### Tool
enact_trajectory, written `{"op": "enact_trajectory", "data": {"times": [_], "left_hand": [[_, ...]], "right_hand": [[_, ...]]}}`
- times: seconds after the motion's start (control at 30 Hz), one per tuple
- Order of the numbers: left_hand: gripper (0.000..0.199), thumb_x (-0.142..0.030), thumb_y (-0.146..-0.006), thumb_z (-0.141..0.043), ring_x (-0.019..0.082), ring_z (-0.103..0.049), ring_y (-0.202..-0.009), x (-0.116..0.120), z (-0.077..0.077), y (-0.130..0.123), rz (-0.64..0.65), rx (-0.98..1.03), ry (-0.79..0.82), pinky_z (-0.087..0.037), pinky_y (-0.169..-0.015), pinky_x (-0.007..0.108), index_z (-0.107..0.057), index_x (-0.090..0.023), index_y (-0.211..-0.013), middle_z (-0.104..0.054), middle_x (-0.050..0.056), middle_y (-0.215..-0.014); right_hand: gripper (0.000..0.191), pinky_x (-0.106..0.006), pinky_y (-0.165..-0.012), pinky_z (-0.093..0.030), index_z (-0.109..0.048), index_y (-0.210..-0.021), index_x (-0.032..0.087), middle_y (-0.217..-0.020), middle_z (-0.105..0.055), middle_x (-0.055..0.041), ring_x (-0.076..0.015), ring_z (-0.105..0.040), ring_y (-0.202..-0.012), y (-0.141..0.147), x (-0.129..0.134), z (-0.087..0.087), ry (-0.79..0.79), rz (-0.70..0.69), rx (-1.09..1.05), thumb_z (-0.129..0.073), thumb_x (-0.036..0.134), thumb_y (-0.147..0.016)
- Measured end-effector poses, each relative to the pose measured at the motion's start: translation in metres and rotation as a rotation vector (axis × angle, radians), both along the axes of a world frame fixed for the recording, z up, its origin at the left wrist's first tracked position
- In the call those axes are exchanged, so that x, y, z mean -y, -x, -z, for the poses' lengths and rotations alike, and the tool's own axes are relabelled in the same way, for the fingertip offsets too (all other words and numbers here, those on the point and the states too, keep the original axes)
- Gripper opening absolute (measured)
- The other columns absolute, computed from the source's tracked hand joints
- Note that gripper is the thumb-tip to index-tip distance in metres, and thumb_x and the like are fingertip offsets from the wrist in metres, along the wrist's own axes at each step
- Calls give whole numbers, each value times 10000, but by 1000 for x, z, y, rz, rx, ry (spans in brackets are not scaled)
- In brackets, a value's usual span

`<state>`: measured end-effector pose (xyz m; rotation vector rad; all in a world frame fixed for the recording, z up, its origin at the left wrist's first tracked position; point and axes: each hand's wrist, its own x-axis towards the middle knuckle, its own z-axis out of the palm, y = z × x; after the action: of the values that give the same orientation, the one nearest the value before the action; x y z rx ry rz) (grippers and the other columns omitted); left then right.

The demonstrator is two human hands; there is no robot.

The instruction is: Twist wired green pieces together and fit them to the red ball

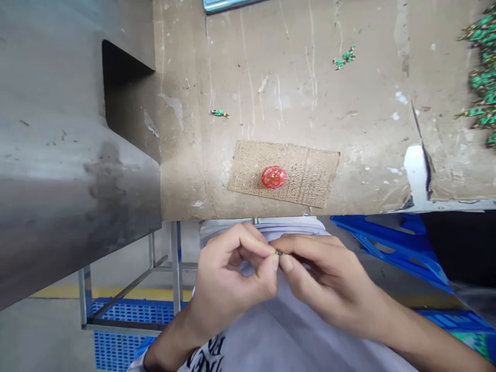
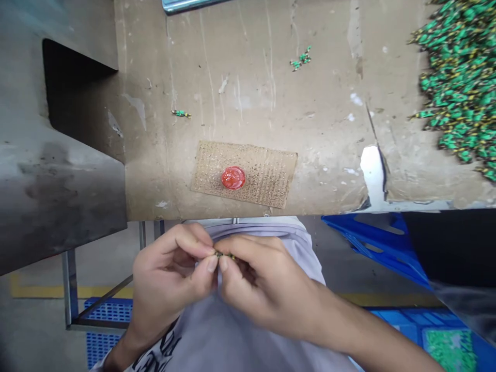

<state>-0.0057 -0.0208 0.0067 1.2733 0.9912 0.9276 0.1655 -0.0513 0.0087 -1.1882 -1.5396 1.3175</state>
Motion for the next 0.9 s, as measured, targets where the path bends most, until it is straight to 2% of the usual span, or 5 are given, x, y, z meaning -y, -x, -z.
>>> {"op": "enact_trajectory", "data": {"times": [0.27, 0.57, 0.73, 0.83, 0.9], "left_hand": [[136, -103, -830, -772, 77, -588, -606, -3, -6, 8, 77, -45, -115, -477, -527, 164, -670, -193, -817, -630, -35, -696], [139, -105, -851, -765, 125, -618, -666, 0, -7, 12, 79, -88, -242, -498, -548, 230, -683, -211, -889, -643, -1, -741], [189, -9, -852, -706, 87, -663, -735, -3, -9, 14, 80, -220, -510, -567, -661, 192, -695, -189, -909, -692, 2, -896], [164, -26, -876, -703, 93, -691, -763, -2, -8, 21, 156, -318, -677, -583, -713, 194, -714, -177, -940, -727, 11, -945], [161, -70, -897, -721, 124, -712, -803, -2, -5, 27, 214, -334, -686, -599, -754, 233, -730, -196, -995, -754, 17, -970]], "right_hand": [[213, -166, -480, -389, -721, -1037, 183, -635, -541, 49, -63, -468, -526, -16, 1, -14, 284, -160, -147, -533, 283, -1043], [328, -131, -420, -388, -664, -978, 157, -661, -618, 10, -42, -473, -444, -15, 0, -17, 583, -226, -398, -488, 420, -1066], [260, -131, -461, -433, -661, -983, 150, -698, -646, -6, -52, -552, -498, -16, 1, -14, 616, -234, -434, -552, 377, -1048], [197, -122, -458, -422, -660, -975, 154, -703, -642, 3, -46, -554, -508, -16, 2, -15, 615, -238, -420, -590, 330, -1029], [173, -123, -469, -424, -660, -953, 158, -699, -634, 8, -45, -555, -517, -17, 2, -16, 595, -250, -387, -596, 302, -1023]]}}
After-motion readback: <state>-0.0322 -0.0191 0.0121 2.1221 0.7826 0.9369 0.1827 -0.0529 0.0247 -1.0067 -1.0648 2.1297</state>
